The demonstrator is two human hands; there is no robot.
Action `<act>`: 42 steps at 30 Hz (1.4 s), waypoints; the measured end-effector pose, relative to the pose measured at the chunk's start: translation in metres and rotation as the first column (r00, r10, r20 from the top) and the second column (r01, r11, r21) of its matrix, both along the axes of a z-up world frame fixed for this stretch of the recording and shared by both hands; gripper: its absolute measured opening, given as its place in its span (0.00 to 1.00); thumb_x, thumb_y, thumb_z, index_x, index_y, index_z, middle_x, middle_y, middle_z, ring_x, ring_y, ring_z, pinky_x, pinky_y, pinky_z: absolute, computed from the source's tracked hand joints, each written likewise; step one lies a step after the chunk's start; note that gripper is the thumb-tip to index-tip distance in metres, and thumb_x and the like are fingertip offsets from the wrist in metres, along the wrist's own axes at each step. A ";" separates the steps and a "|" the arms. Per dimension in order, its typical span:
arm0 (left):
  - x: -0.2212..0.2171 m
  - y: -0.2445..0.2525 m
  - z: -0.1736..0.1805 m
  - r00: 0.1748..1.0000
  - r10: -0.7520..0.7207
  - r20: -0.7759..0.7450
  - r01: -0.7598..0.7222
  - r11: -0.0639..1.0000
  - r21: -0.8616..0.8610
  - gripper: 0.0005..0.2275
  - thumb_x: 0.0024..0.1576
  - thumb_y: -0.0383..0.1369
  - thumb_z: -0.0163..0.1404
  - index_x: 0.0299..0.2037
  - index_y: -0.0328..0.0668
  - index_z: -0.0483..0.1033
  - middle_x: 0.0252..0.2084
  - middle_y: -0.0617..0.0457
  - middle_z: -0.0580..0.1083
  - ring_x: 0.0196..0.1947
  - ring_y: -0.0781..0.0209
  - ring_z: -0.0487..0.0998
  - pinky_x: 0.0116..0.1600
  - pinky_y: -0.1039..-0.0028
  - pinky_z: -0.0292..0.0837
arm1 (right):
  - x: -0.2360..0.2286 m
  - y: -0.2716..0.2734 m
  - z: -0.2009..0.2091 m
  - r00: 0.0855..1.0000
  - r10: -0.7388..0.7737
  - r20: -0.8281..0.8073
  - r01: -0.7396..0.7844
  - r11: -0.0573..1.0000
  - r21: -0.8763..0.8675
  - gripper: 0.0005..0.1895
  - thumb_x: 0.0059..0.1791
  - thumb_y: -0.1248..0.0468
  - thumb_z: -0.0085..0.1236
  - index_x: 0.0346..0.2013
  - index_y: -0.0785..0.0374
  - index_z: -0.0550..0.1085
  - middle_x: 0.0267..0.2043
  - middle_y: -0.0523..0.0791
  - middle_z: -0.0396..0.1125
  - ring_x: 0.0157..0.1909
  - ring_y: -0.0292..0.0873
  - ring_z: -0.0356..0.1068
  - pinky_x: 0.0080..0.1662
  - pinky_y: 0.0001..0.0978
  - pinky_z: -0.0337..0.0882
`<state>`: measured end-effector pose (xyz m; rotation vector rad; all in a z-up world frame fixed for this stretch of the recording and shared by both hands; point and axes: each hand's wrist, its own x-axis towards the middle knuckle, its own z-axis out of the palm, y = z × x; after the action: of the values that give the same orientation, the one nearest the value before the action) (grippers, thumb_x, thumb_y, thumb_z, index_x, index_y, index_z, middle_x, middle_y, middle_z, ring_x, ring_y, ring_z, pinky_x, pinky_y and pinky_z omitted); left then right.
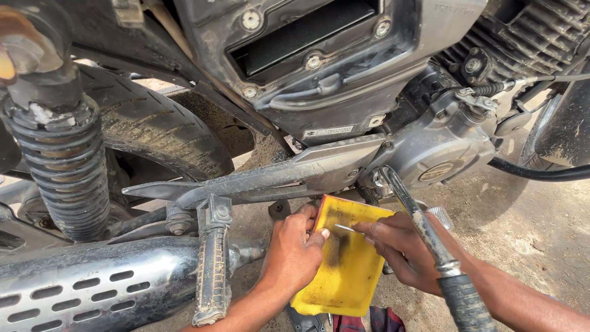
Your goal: Remove, inspect, and clean the motorcycle air filter element and its housing.
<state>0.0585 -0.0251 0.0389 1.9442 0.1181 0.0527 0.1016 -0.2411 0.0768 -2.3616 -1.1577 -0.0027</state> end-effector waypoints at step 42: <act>0.004 -0.017 0.025 0.996 0.076 -0.044 -0.073 0.996 0.060 0.09 0.54 0.26 0.53 0.44 0.39 0.77 0.36 0.43 0.82 0.38 0.46 0.84 0.46 0.61 0.75 | 0.006 -0.025 -0.007 0.989 0.020 0.148 -0.014 0.999 -0.040 0.23 0.38 0.72 0.60 0.48 0.59 0.80 0.24 0.46 0.71 0.22 0.49 0.73 0.26 0.44 0.70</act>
<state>0.0620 -0.0418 0.0643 1.9993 0.2214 0.0615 0.1074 -0.2657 0.0701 -2.4199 -1.2573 -0.1544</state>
